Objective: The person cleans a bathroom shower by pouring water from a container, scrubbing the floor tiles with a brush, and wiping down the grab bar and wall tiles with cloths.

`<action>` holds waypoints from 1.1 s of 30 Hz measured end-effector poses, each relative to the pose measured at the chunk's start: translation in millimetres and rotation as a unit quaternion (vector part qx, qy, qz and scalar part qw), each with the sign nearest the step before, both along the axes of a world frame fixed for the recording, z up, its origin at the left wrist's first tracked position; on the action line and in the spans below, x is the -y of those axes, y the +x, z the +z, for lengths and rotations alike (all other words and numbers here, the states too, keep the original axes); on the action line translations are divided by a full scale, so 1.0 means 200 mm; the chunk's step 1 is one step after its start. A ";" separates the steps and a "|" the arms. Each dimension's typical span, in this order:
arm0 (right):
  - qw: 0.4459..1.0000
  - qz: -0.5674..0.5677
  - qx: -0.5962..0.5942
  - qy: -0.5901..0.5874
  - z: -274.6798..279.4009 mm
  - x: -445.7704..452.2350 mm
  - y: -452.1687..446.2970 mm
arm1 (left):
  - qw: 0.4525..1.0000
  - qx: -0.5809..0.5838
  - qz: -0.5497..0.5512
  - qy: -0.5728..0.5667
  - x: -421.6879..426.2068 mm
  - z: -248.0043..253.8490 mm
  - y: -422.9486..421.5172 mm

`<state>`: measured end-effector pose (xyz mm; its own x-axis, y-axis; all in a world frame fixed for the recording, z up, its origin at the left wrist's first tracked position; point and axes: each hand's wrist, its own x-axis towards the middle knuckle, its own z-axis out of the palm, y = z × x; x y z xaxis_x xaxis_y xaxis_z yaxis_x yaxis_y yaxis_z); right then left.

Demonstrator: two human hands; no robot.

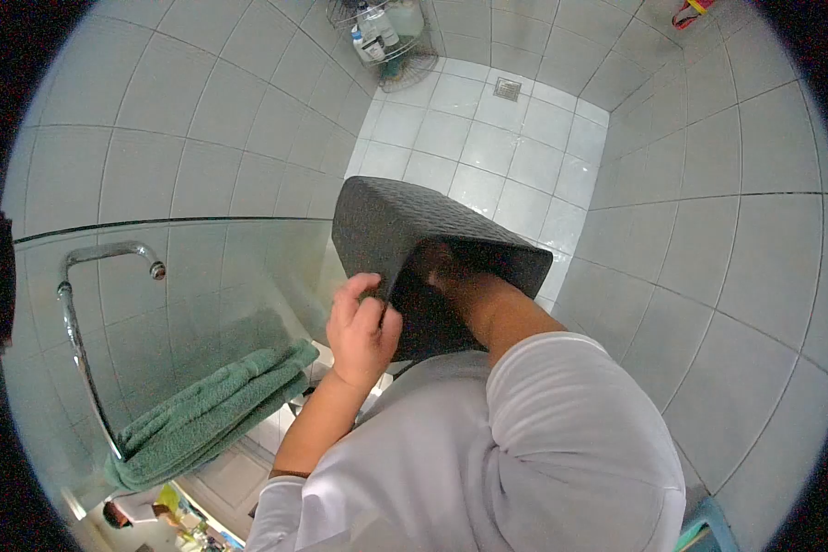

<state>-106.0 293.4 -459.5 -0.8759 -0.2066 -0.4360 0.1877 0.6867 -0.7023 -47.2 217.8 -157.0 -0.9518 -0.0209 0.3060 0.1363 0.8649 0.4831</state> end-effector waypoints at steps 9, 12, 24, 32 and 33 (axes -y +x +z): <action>0.976 0.186 0.028 -0.113 0.27 0.00 -0.22 | 0.999 0.029 0.021 0.013 0.07 -0.10 -0.02; 0.946 0.212 0.012 -0.247 0.39 -0.11 -0.17 | 0.994 0.061 0.074 0.045 0.15 -0.25 -0.03; 0.911 -0.226 0.128 -0.320 0.70 -1.19 -0.05 | 0.954 0.216 0.197 0.069 0.33 -0.85 0.09; 0.934 -0.352 -0.042 -0.033 0.48 -1.56 -1.02 | 0.930 0.232 0.255 0.129 0.38 -0.78 0.13; 0.909 -0.412 -0.063 -0.020 0.52 -1.57 -1.16 | 0.930 0.226 0.257 0.132 0.37 -0.76 0.12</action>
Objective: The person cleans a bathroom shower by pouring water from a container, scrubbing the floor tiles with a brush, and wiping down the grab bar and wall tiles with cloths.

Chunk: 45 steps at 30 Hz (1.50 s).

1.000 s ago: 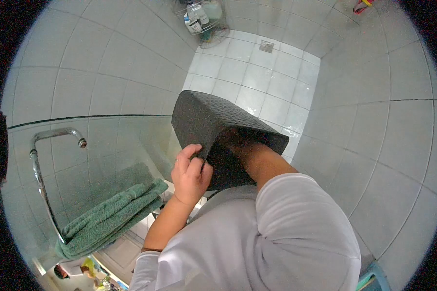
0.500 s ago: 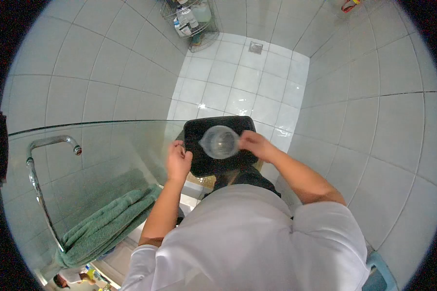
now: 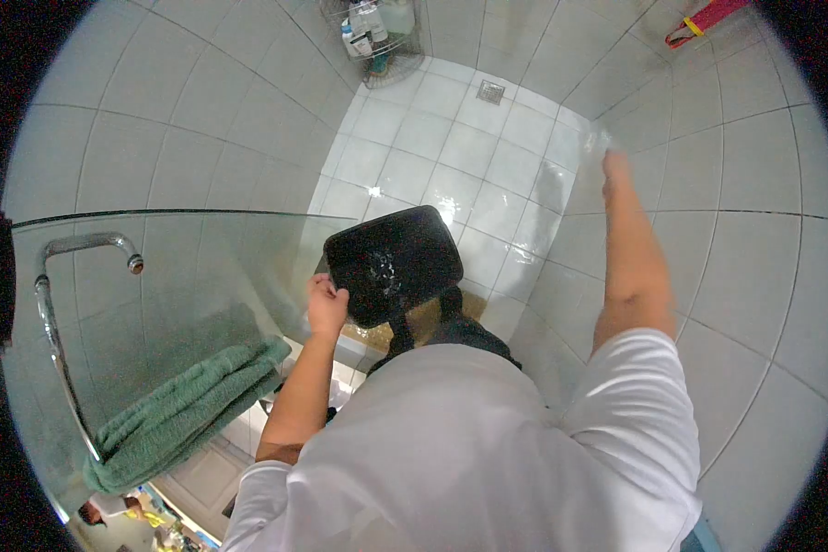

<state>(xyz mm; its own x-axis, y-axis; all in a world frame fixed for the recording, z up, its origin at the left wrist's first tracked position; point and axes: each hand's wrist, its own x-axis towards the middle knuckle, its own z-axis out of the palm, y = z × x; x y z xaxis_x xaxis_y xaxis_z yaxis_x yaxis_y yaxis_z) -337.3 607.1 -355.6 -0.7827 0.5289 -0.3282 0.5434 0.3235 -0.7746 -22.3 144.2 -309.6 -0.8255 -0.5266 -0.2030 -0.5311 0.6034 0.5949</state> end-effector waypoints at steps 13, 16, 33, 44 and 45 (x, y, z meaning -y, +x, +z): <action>0.880 -0.100 -0.369 -0.283 0.68 -0.02 -0.06 | 0.999 -0.043 -0.006 0.008 -0.02 -0.02 0.01; 0.869 -0.099 -0.357 -0.327 0.66 -0.01 0.22 | 0.999 -0.040 -0.004 0.003 -0.04 -0.03 0.00; 0.983 0.083 0.144 0.075 -0.07 -0.25 0.51 | 1.000 -0.012 -0.023 0.006 -0.06 -0.09 0.04; 0.999 -0.003 -0.048 -0.015 0.10 -0.12 0.17 | 1.000 -0.008 -0.012 0.019 -0.06 -0.04 0.06; 0.989 -0.015 -0.072 -0.129 0.11 -0.12 0.18 | 1.000 0.000 -0.006 0.024 -0.06 -0.04 0.06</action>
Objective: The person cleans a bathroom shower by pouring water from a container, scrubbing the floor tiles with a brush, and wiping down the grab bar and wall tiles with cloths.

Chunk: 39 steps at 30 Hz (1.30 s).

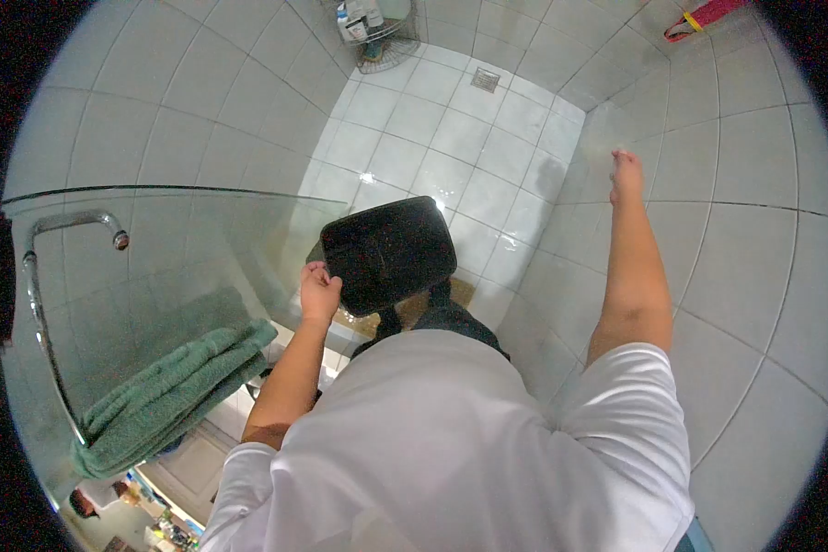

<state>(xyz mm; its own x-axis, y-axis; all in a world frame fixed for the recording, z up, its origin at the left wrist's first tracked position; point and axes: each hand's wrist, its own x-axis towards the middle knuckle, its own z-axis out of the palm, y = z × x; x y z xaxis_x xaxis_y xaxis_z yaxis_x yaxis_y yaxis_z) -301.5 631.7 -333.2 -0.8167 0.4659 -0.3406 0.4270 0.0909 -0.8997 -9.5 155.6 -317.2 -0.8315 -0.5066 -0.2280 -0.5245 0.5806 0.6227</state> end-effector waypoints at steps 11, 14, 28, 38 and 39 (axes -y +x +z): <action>0.992 0.036 0.108 -0.062 -0.04 -0.06 0.60 | 1.000 -0.011 0.000 -0.012 -0.01 -0.02 0.02; 0.978 0.045 0.201 -0.002 -0.15 -0.09 0.68 | 1.000 -0.003 0.009 -0.004 -0.02 0.00 0.02; 0.918 0.181 0.118 0.332 -0.33 0.06 -0.10 | 1.000 -0.002 -0.012 -0.015 -0.04 -0.03 0.01; 0.974 0.073 -0.110 -0.185 0.08 0.21 0.28 | 0.999 -0.037 -0.007 -0.028 -0.05 -0.04 -0.02; 0.974 0.078 -0.098 -0.190 0.08 0.20 0.38 | 1.000 -0.021 0.001 -0.017 -0.04 -0.04 -0.03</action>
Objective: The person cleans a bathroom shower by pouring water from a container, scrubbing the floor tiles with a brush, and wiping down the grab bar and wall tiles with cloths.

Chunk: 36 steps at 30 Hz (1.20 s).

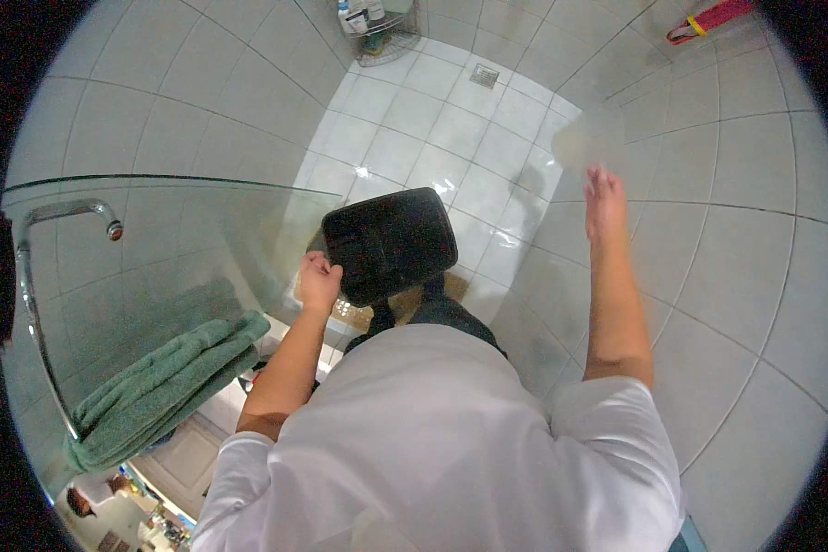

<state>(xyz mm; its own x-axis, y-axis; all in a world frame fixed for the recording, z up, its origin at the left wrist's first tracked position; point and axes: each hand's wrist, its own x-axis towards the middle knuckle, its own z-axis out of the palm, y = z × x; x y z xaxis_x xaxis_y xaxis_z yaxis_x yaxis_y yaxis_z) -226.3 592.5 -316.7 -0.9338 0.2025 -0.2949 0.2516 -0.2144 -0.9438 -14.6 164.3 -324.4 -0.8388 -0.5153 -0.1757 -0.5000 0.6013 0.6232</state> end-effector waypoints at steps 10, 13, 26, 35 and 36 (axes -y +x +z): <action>0.903 0.079 0.322 0.274 -0.38 -0.24 0.61 | 0.999 0.020 0.022 0.024 0.01 -0.04 0.01; 0.733 0.296 0.182 0.585 -0.85 -0.49 0.50 | 1.000 0.015 0.011 0.014 0.02 -0.06 0.03; 0.967 0.047 0.154 0.198 -0.24 0.10 -0.17 | 0.996 0.072 0.050 0.015 0.02 0.01 0.04; 0.956 0.106 0.116 0.249 -0.27 0.13 0.38 | 0.980 0.155 0.107 0.057 0.04 0.01 0.05; 0.936 0.139 0.090 0.310 -0.28 0.15 0.41 | 0.985 0.131 0.102 0.056 0.05 -0.04 0.07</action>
